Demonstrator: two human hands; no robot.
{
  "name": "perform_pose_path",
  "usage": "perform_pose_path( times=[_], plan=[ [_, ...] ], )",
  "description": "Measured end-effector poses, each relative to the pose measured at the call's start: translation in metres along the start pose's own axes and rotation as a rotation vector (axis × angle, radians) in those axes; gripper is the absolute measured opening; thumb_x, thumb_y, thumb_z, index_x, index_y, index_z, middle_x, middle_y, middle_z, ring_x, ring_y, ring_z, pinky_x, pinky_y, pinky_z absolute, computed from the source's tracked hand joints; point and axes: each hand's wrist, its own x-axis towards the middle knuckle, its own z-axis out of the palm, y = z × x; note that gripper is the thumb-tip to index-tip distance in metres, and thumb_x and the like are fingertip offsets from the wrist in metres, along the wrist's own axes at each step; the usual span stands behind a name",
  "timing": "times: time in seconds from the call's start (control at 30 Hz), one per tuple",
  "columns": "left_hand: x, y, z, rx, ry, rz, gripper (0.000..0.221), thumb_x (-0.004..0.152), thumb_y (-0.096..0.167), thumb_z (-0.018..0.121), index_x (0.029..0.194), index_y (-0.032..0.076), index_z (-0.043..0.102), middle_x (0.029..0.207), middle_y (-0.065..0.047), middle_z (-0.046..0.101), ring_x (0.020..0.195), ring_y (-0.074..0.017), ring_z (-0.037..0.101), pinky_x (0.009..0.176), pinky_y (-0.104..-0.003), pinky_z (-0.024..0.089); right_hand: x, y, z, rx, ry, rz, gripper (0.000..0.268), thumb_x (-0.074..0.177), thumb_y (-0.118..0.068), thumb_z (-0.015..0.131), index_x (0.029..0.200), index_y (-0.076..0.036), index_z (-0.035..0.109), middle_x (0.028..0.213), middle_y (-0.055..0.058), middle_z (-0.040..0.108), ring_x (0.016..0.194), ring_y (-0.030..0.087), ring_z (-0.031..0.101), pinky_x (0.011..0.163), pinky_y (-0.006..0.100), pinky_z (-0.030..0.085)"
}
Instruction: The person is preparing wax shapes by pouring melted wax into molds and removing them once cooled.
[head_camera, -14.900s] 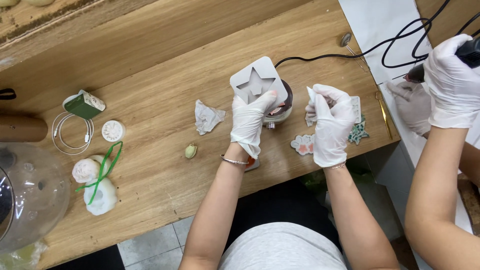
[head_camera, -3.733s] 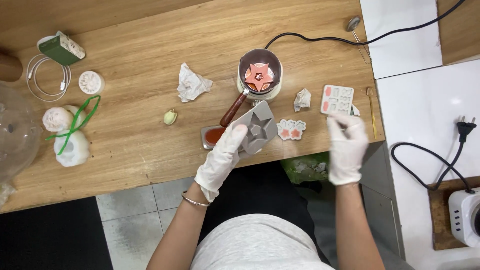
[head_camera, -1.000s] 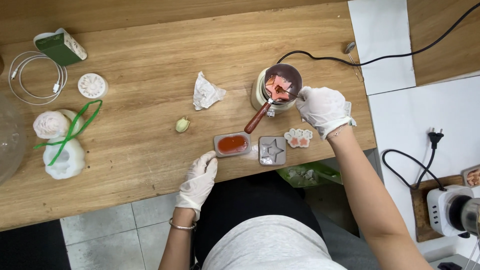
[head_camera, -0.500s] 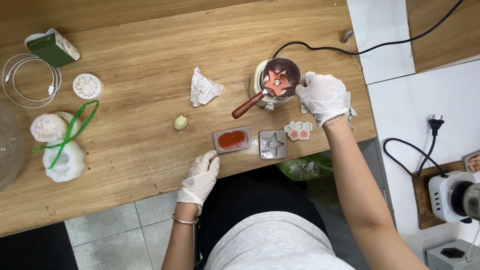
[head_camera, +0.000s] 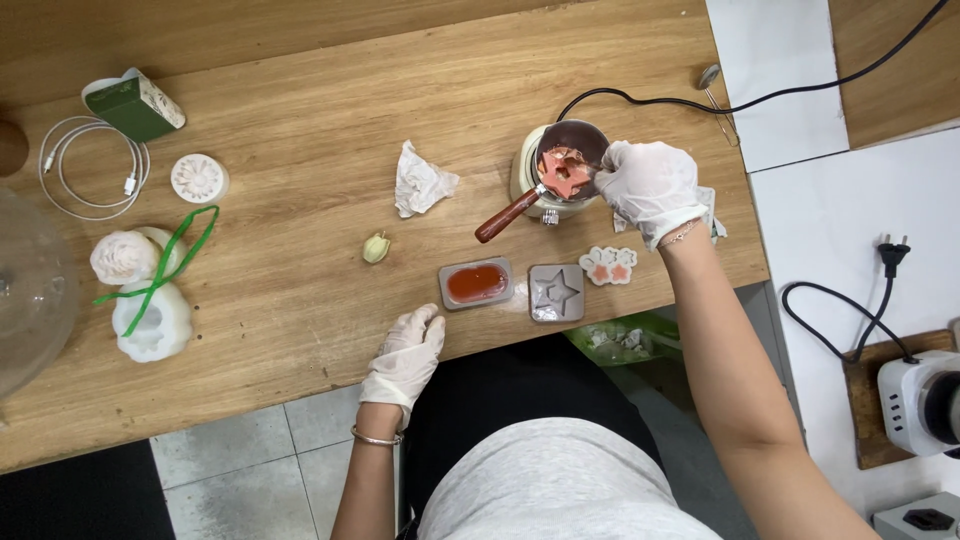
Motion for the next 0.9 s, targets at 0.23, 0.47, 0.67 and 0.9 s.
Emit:
perform_pose_path(
  times=[0.23,0.47,0.67,0.9],
  plan=[
    [0.004,0.001,-0.003,0.069,-0.029,-0.051,0.046,0.100,0.040,0.050,0.133,0.009,0.060,0.134,-0.017,0.061,0.125,-0.0331,0.058,0.105,-0.042,0.046,-0.011,-0.015,-0.035,0.074,-0.111,0.043,0.021,0.086,-0.037,0.071,0.091,-0.018,0.079,0.072,0.011,0.073,0.073,0.032,0.071,0.067,0.044,0.055],
    [0.003,0.031,-0.016,0.144,-0.057,-0.126,0.046,0.098,0.042,0.050,0.134,0.015,0.060,0.136,-0.014,0.060,0.126,-0.0332,0.057,0.105,-0.045,0.043,-0.003,-0.020,-0.030,0.055,-0.231,0.067,0.022,0.088,-0.038,0.069,0.090,-0.018,0.078,0.067,0.010,0.073,0.072,0.030,0.072,0.068,0.043,0.055],
    [0.006,0.031,-0.016,0.131,-0.066,-0.096,0.048,0.099,0.043,0.049,0.134,0.013,0.060,0.133,-0.015,0.062,0.124,-0.0337,0.059,0.105,-0.044,0.046,-0.002,-0.015,-0.018,0.000,-0.104,-0.026,0.021,0.085,-0.038,0.072,0.089,-0.018,0.078,0.071,0.013,0.070,0.073,0.034,0.070,0.064,0.045,0.054],
    [0.006,0.049,-0.024,0.158,-0.132,-0.155,0.048,0.099,0.042,0.048,0.135,0.014,0.060,0.130,-0.014,0.065,0.120,-0.0323,0.062,0.103,-0.043,0.049,-0.003,-0.011,-0.015,0.092,-0.102,-0.056,0.016,0.084,-0.033,0.071,0.087,-0.019,0.078,0.067,0.012,0.071,0.070,0.033,0.070,0.065,0.044,0.054]
  ],
)
